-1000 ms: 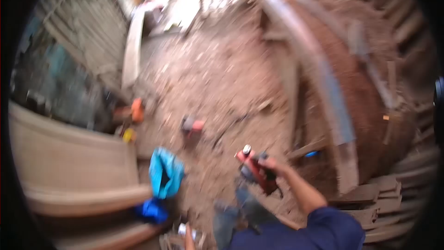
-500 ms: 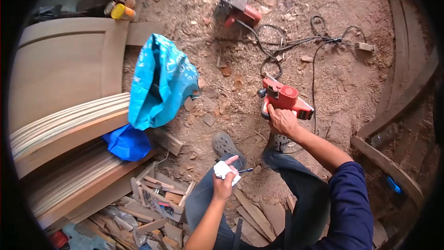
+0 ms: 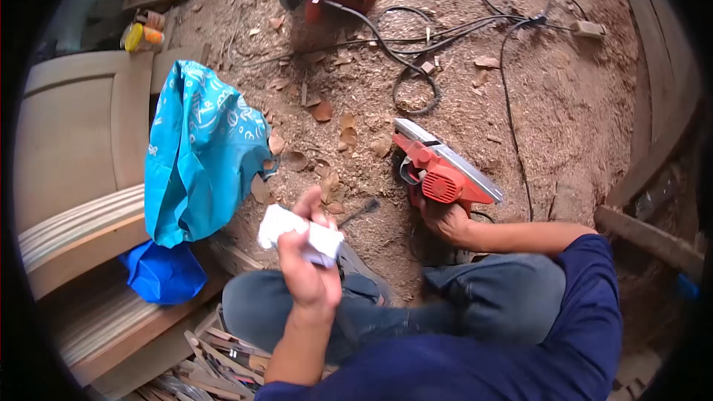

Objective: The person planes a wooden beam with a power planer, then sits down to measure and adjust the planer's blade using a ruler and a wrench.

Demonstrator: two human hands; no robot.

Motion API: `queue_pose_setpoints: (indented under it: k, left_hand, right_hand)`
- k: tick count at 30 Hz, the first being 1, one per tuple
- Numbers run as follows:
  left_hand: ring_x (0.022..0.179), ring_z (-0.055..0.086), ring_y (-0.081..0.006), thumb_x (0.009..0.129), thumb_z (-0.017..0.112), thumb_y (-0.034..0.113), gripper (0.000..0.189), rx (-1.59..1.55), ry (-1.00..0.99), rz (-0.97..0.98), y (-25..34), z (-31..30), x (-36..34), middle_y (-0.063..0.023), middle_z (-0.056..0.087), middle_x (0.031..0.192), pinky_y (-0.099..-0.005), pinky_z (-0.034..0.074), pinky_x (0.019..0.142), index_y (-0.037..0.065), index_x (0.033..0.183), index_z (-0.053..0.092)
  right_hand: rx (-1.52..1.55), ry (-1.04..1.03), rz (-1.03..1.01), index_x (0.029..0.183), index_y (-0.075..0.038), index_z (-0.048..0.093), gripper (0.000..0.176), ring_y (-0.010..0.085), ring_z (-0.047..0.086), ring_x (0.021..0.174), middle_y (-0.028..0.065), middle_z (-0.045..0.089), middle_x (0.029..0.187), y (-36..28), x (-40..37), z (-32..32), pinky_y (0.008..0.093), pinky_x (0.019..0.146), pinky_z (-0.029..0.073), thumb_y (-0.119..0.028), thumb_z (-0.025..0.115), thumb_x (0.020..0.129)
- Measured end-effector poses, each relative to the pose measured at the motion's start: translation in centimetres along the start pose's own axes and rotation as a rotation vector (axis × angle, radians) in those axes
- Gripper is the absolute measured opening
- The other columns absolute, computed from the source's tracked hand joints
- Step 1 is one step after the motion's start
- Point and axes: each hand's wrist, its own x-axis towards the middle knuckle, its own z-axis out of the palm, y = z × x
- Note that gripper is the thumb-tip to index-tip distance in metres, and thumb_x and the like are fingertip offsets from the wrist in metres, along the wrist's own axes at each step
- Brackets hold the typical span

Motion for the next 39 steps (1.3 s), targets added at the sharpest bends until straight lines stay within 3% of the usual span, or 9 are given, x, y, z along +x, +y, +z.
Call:
queue_pose_setpoints:
  k: [5, 6, 10, 12, 17, 21, 31, 35, 39]
  left_hand:
    - [0.081, 0.052, -0.0163, 0.089, 0.059, 0.032, 0.054, -0.201, -0.141, 0.024, 1.4, 3.0, 6.5, -0.0027, 0.056, 0.089, -0.0336, 0.044, 0.067, 0.002, 0.134, 0.058]
    - [0.081, 0.061, -0.0172, 0.091, 0.056, 0.024, 0.033, -0.293, -0.142, 0.003, 1.2, 3.3, 6.4, -0.0096, 0.067, 0.124, -0.0341, 0.052, 0.064, 0.012, 0.121, 0.058]
    - [0.090, 0.053, -0.0191, 0.088, 0.055, 0.036, 0.060, -0.124, -0.204, -0.002, -1.4, 2.8, 5.6, -0.0036, 0.058, 0.091, -0.0366, 0.045, 0.076, 0.000, 0.136, 0.056]
    - [0.091, 0.054, -0.0194, 0.088, 0.056, 0.036, 0.061, -0.143, -0.243, -0.071, -2.5, 2.0, 5.6, -0.0039, 0.059, 0.092, -0.0373, 0.046, 0.078, 0.000, 0.137, 0.056]
    - [0.107, 0.058, -0.0242, 0.085, 0.054, 0.034, 0.066, -0.260, -0.410, -0.167, -2.3, 3.0, 4.3, -0.0071, 0.063, 0.100, -0.0443, 0.048, 0.098, -0.001, 0.141, 0.052]
    - [0.117, 0.059, -0.0277, 0.082, 0.058, 0.031, 0.066, -0.429, -0.451, -0.229, -4.7, 3.5, 3.9, -0.0095, 0.067, 0.107, -0.0487, 0.042, 0.111, 0.000, 0.140, 0.055]
    - [0.144, 0.041, -0.0246, 0.083, 0.053, 0.020, 0.073, 0.178, -0.371, -0.134, -8.1, 3.9, 2.8, -0.0138, 0.042, 0.157, -0.0422, 0.029, 0.120, -0.002, 0.151, 0.038]
    - [0.123, 0.060, -0.0213, 0.084, 0.063, 0.003, 0.058, 0.111, -0.173, -0.196, -10.4, 2.6, 2.9, -0.0133, 0.061, 0.134, -0.0331, 0.052, 0.101, 0.000, 0.141, 0.050]
    - [0.096, 0.066, -0.0152, 0.088, 0.075, 0.013, 0.051, 0.110, -0.181, -0.200, -9.7, 1.6, 2.3, -0.0071, 0.067, 0.110, -0.0307, 0.055, 0.086, 0.001, 0.133, 0.055]
  right_hand:
    - [-0.207, 0.044, -0.274, 0.144, 0.008, 0.044, 0.056, 0.0416, 0.054, 0.126, 0.0285, 0.054, 0.137, -1.2, -2.6, -0.1, 0.0526, 0.110, 0.042, -0.016, 0.046, 0.094]
    - [0.218, -0.188, -0.400, 0.149, 0.003, 0.042, 0.059, 0.0428, 0.052, 0.130, 0.0304, 0.050, 0.143, -0.5, -3.8, -2.1, 0.0489, 0.112, 0.040, -0.023, 0.052, 0.097]
    - [1.219, -0.824, -0.605, 0.153, -0.003, 0.037, 0.072, 0.0414, 0.052, 0.133, 0.0271, 0.057, 0.139, 4.0, -3.3, -10.4, 0.0474, 0.111, 0.041, -0.038, 0.065, 0.096]
    - [1.510, -0.655, -0.604, 0.145, 0.001, 0.047, 0.058, 0.0311, 0.063, 0.120, 0.0208, 0.066, 0.128, 7.9, -3.1, -13.4, 0.0398, 0.102, 0.049, -0.033, 0.061, 0.101]
    - [1.719, -0.093, 0.046, 0.132, -0.002, 0.060, 0.046, 0.0200, 0.064, 0.111, 0.0108, 0.070, 0.117, 11.5, -1.7, -14.5, 0.0354, 0.097, 0.050, -0.036, 0.062, 0.101]
    - [2.283, 0.124, 0.002, 0.125, -0.003, 0.064, 0.036, 0.0108, 0.064, 0.094, 0.0021, 0.070, 0.111, 8.7, 1.7, -12.0, 0.0291, 0.079, 0.053, -0.033, 0.052, 0.107]
    - [2.037, 0.651, 0.543, 0.109, -0.005, 0.070, 0.040, 0.0133, 0.067, 0.089, 0.0045, 0.072, 0.095, 13.5, -0.4, -5.2, 0.0312, 0.073, 0.057, -0.039, 0.049, 0.108]
    - [1.369, 0.593, 0.953, 0.113, -0.003, 0.073, 0.040, 0.0154, 0.069, 0.084, 0.0062, 0.072, 0.093, 19.6, -2.1, 2.7, 0.0311, 0.064, 0.057, -0.038, 0.055, 0.106]
    - [1.652, 0.374, 1.071, 0.142, -0.001, 0.049, 0.050, 0.0187, 0.067, 0.098, 0.0160, 0.065, 0.120, 22.2, -1.7, 8.7, 0.0326, 0.080, 0.057, -0.029, 0.062, 0.103]
